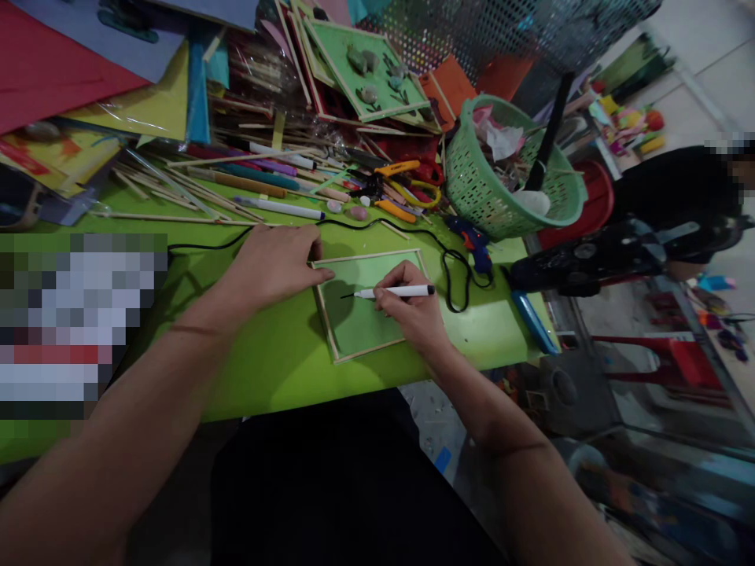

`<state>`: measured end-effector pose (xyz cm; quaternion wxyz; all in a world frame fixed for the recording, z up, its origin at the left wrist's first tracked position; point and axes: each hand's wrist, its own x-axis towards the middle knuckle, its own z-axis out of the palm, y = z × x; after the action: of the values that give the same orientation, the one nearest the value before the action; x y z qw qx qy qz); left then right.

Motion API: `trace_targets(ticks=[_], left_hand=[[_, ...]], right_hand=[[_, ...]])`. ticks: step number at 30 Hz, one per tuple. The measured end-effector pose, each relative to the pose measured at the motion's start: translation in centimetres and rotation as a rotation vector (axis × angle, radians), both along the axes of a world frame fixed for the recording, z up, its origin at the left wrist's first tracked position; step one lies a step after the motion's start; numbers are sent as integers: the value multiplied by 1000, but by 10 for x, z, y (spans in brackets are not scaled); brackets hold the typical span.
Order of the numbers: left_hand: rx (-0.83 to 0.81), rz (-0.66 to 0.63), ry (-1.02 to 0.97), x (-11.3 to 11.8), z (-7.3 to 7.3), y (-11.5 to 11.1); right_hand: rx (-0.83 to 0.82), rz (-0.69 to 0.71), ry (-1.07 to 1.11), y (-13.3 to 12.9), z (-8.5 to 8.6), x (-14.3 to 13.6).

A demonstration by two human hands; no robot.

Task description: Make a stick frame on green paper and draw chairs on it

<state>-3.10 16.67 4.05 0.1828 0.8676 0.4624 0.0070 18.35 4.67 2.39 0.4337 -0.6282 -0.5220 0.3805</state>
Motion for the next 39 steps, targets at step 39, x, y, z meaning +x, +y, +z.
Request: trace_targets(ticks=[39], left_hand=[[-29,29,7,1,1,0]], right_hand=[[8,-14,0,0,3,0]])
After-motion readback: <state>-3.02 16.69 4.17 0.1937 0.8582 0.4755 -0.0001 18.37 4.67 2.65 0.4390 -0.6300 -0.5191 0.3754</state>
